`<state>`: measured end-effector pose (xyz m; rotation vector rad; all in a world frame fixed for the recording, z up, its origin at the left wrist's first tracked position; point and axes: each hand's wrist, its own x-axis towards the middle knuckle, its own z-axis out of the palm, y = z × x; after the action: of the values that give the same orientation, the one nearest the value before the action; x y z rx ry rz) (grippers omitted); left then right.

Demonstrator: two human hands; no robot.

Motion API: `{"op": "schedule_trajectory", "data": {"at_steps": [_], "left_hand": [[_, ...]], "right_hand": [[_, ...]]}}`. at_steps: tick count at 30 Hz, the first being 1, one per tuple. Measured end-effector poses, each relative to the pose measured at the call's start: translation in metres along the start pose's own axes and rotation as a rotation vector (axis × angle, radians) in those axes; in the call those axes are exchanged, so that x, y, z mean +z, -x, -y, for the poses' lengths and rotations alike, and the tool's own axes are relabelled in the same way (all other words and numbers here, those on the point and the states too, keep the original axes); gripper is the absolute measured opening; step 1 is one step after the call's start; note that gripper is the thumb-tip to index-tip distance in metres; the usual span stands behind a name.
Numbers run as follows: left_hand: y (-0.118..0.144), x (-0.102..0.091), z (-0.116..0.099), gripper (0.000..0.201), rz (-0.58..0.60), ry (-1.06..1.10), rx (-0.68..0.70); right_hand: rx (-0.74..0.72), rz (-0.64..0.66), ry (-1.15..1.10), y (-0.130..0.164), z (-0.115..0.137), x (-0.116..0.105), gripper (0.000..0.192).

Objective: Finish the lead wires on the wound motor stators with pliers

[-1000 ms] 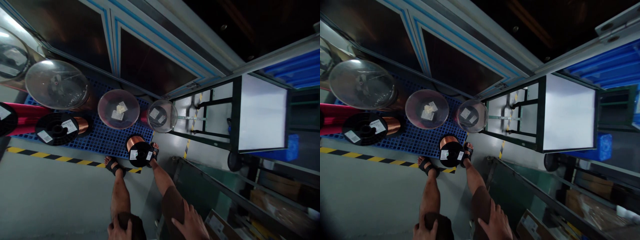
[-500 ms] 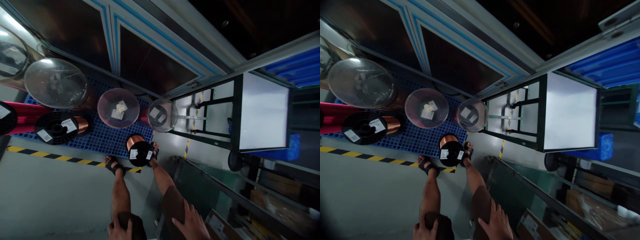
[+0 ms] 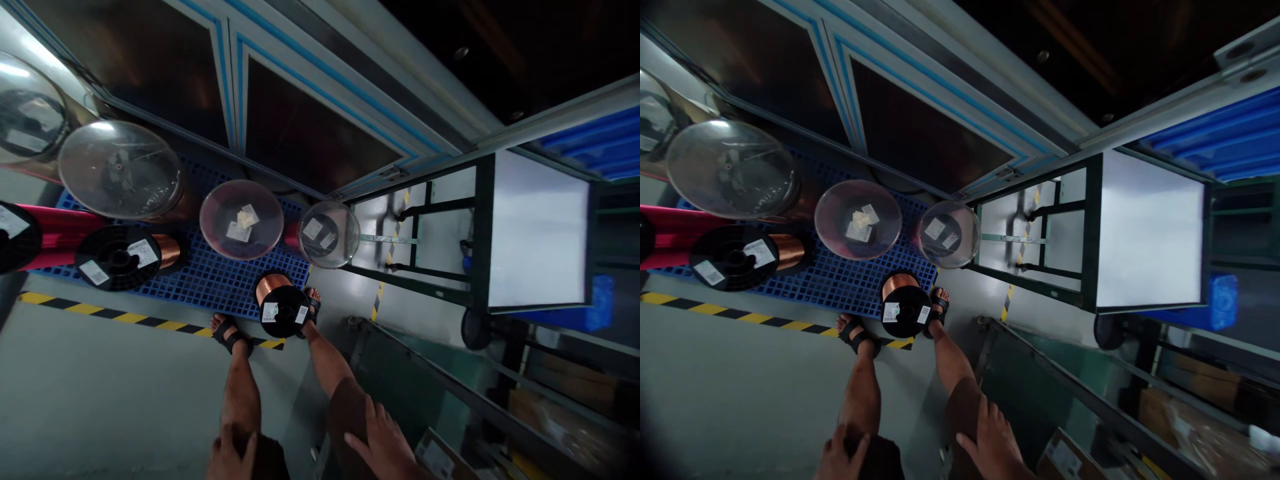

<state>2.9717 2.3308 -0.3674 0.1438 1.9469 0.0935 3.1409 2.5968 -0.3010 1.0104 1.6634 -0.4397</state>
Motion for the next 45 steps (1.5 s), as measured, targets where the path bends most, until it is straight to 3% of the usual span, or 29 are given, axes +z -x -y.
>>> {"op": "schedule_trajectory", "data": {"at_steps": [2, 4, 6, 8, 10, 13, 17, 24, 29, 37, 45], "left_hand": [[-0.036, -0.030, -0.012, 0.059, -0.252, -0.027, 0.071], [-0.087, -0.072, -0.034, 0.061, -0.466, -0.038, 0.253], [-0.142, -0.121, -0.064, 0.052, -0.619, -0.054, 0.461], [-0.190, -0.168, -0.097, 0.051, -0.703, -0.091, 0.668], [-0.227, -0.202, -0.126, 0.055, -0.750, -0.135, 0.830], [-0.257, -0.223, -0.149, 0.058, -0.808, -0.184, 0.952], [-0.269, -0.217, -0.150, 0.058, -0.860, -0.223, 0.990], [-0.277, -0.211, -0.149, 0.068, -0.916, -0.220, 0.978], [-0.278, -0.209, -0.150, 0.068, -0.942, -0.208, 0.980], [-0.282, -0.208, -0.149, 0.071, -0.976, -0.193, 1.004], [-0.284, -0.206, -0.150, 0.072, -0.980, -0.176, 1.009]], "right_hand": [[-0.244, -0.148, -0.077, -0.024, 0.030, -0.036, 0.065], [-0.550, -0.472, -0.207, -0.059, 0.076, -0.086, 0.054], [-0.645, -0.613, -0.242, -0.104, 0.132, -0.142, 0.059], [-0.701, -0.711, -0.255, -0.150, 0.187, -0.197, 0.070], [-0.765, -0.799, -0.254, -0.192, 0.233, -0.239, 0.075], [-0.836, -0.962, -0.241, -0.234, 0.279, -0.271, 0.076], [-0.824, -0.911, -0.249, -0.256, 0.304, -0.266, 0.079], [-0.770, -0.946, -0.347, -0.259, 0.319, -0.252, 0.086], [-0.735, -0.972, -0.358, -0.260, 0.322, -0.252, 0.084], [-0.676, -0.859, -0.463, -0.256, 0.326, -0.260, 0.087], [-0.644, -0.865, -0.381, -0.258, 0.327, -0.260, 0.084]]}}
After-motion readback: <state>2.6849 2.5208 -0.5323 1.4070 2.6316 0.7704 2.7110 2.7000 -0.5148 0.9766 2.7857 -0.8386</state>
